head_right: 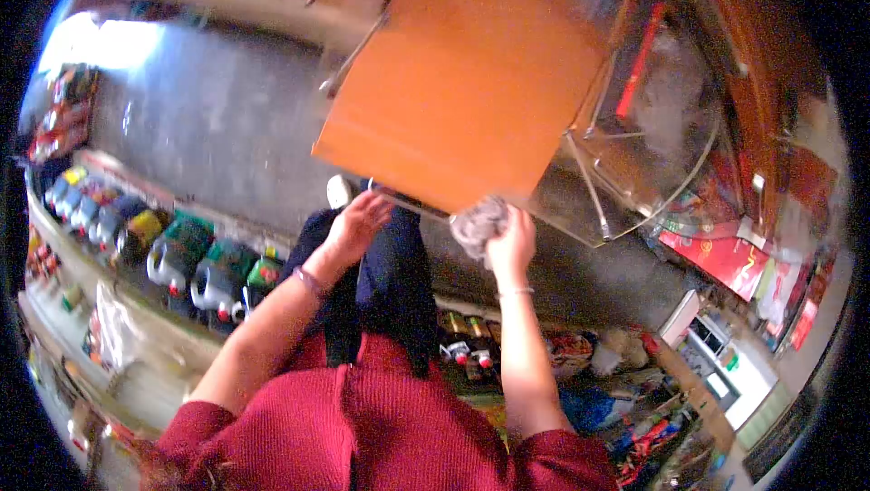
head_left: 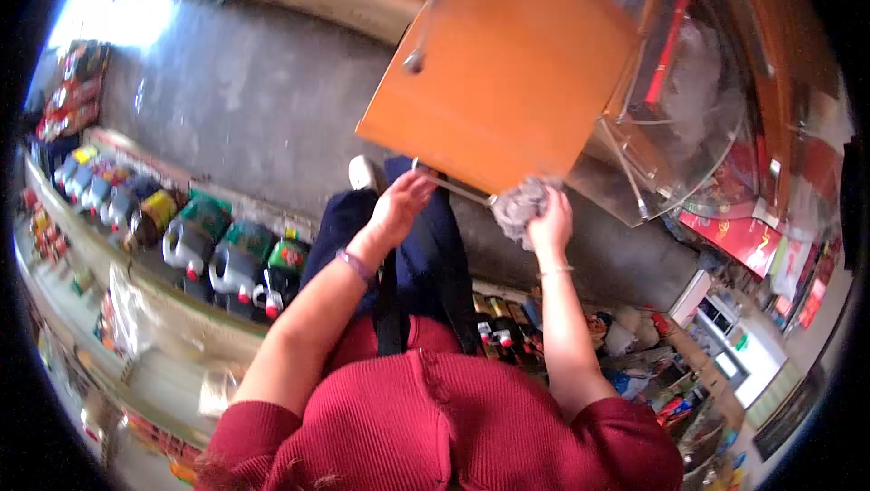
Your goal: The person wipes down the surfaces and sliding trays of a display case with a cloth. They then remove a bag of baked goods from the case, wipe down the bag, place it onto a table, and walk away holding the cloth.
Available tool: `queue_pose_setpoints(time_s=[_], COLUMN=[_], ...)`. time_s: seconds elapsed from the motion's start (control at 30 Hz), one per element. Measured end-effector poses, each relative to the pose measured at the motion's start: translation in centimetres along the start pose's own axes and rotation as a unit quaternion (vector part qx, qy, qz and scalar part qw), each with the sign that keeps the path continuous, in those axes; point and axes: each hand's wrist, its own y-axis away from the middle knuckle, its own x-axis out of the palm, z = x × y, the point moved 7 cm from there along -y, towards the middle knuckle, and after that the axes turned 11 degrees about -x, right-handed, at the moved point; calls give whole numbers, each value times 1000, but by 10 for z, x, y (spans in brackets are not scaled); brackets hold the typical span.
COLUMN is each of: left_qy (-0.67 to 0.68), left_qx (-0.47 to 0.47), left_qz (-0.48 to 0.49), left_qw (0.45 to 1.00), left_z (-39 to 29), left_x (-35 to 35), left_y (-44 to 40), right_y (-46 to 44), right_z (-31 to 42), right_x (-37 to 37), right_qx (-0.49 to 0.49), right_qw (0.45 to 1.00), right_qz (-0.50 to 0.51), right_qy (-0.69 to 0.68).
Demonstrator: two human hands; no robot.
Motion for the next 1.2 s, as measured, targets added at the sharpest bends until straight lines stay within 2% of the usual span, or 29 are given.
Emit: queue_pose_setpoints(time_s=[0.03,0.07,0.1,0.13,0.17,0.23,0.3,0.37,0.43,0.5,0.57,0.6,0.63,0.67,0.7,0.77,0.8,0.83,0.87,0.93,0.97,1.03,1.07,1.13,1.17,1.2], left_qy=[-15,-3,15,-17,-19,-105,-183,-240,-227,-246,-279,-286,-293,-305,-318,-329,-336,-342,-355,-396,-430,-424,-441,-476,-431,-431], left_qx=[-5,1,0,-5,-4,10,31,37,38,60,63,49,34,29,23,-1,-19,-38,-18,-17,-18,-31,-36,-30,-39,-24], left_qz=[-39,29,-37,-39,-65,-136,-156,-181,-161,-151,-166,-181,-195,-187,-181,-198,-192,-187,-199,-216,-222,-236,-225,-226,-223,-227], left_qw=[999,1000,999,999,998,985,970,953,960,956,944,940,935,933,931,923,922,920,913,893,875,874,868,849,873,873], left_z=[-4,1,2,-2,-3,-10,-19,-20,-20,-23,-25,-27,-28,-29,-30,-31,-32,-30,-32,-38,-39,-41,-42,-42,-40,-40], left_x=[10,-4,-2,4,8,20,39,24,20,23,10,16,22,21,20,13,16,20,24,33,35,2,-2,1,0,1], left_y=[7,-2,3,3,4,7,9,-3,-4,-5,-8,-6,-4,-4,-4,-3,-3,-2,1,6,6,1,1,4,3,3], right_y=[11,11,6,1,-9,-29,-36,-37,-61,-108,-167,-198,-225,-245,-262,-278,-288,-300,-313,-350,-363,-377,-374,-377,-378,-380], right_z=[-37,-35,-32,-26,-11,42,74,93,88,68,45,23,1,-12,-11,-19,-15,0,19,71,108,169,188,182,175,161], right_x=[-1,-11,-21,-25,-23,-37,-25,13,11,-1,-20,-28,-40,-52,-55,-60,-54,-45,-36,-9,-6,11,28,28,25,24], right_qx=[106,113,149,180,146,38,-71,-170,-186,-121,-107,-76,-17,45,48,169,174,143,112,8,-22,-119,-180,-185,-192,-169], right_qw=[994,993,980,959,956,960,989,985,979,989,967,948,940,928,929,902,903,914,924,955,979,966,921,927,931,943], right_qz=[-11,-34,-71,-106,-111,-187,-128,-16,-59,-69,-149,-253,-283,-308,-314,-349,-349,-349,-347,-295,-195,-222,-346,-327,-310,-287], right_qy=[-27,-29,-109,-192,-231,-206,-29,33,53,48,175,179,192,204,188,192,182,148,114,-17,-49,-49,-16,-23,-22,-17])
